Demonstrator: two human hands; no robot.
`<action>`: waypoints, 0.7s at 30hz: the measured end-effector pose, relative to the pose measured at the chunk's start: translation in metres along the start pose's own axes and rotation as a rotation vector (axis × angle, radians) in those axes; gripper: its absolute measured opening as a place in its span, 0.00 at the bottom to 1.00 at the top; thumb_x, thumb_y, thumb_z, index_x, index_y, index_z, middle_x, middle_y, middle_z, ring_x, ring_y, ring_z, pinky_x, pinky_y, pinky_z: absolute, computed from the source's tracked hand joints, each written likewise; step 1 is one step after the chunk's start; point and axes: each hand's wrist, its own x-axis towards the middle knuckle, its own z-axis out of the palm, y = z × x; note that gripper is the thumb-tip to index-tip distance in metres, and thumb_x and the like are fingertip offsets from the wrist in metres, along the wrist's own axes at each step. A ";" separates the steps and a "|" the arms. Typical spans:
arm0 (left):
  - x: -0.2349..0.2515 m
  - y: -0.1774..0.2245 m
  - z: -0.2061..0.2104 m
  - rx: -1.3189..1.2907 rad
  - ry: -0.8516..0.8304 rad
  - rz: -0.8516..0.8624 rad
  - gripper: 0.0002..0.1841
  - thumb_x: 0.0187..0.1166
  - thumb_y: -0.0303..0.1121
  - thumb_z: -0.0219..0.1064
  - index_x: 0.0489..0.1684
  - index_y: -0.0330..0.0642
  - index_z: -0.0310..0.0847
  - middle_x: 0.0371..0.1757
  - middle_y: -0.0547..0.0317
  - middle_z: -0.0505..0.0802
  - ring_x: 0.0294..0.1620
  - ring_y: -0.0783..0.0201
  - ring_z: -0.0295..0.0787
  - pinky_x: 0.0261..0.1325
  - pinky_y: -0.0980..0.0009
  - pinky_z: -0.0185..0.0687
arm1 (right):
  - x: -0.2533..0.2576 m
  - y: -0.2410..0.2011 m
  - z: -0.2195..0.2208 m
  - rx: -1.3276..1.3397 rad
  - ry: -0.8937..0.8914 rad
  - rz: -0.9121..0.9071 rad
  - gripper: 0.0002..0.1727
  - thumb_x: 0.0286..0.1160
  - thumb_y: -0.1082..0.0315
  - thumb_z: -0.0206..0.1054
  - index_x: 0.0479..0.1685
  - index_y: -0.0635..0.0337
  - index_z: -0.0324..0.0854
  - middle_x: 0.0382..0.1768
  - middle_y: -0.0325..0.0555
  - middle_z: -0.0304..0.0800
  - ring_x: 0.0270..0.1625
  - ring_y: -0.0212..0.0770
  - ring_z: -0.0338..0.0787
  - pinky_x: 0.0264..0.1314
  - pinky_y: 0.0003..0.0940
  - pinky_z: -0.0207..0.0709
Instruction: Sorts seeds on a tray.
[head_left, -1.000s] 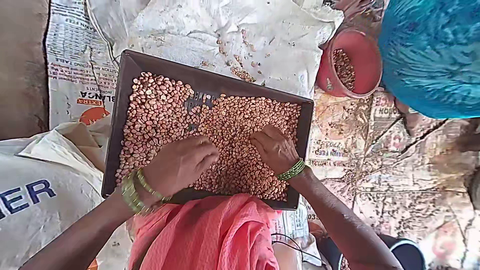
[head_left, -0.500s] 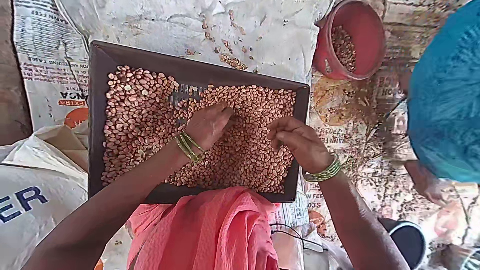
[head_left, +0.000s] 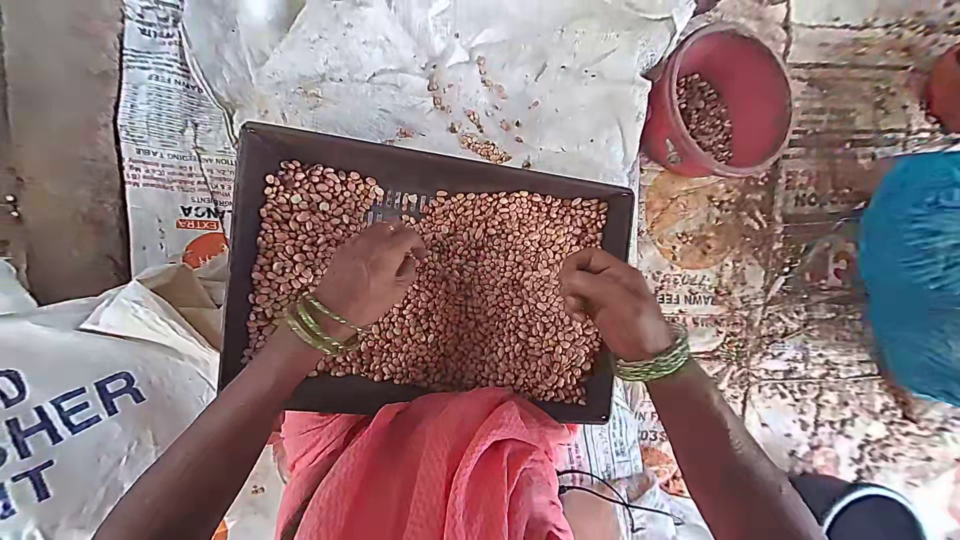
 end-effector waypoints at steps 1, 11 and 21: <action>0.005 0.003 0.006 0.015 0.000 0.045 0.10 0.81 0.27 0.65 0.55 0.40 0.88 0.63 0.41 0.89 0.64 0.38 0.86 0.60 0.38 0.83 | 0.000 0.000 -0.006 0.154 -0.041 0.021 0.12 0.80 0.62 0.51 0.38 0.45 0.81 0.29 0.29 0.86 0.22 0.22 0.80 0.23 0.17 0.75; 0.043 0.016 0.049 0.136 0.062 0.407 0.09 0.83 0.26 0.66 0.51 0.33 0.90 0.52 0.36 0.91 0.54 0.38 0.92 0.57 0.49 0.89 | 0.011 -0.004 -0.012 -0.267 0.219 -0.075 0.10 0.86 0.65 0.59 0.46 0.53 0.87 0.22 0.21 0.79 0.16 0.14 0.65 0.18 0.12 0.60; 0.051 0.028 0.044 0.107 -0.072 0.203 0.12 0.85 0.30 0.63 0.55 0.29 0.85 0.58 0.34 0.89 0.60 0.38 0.90 0.62 0.46 0.85 | 0.031 0.009 0.018 -1.120 0.109 -0.217 0.13 0.83 0.65 0.64 0.52 0.65 0.88 0.42 0.61 0.93 0.39 0.65 0.94 0.36 0.63 0.83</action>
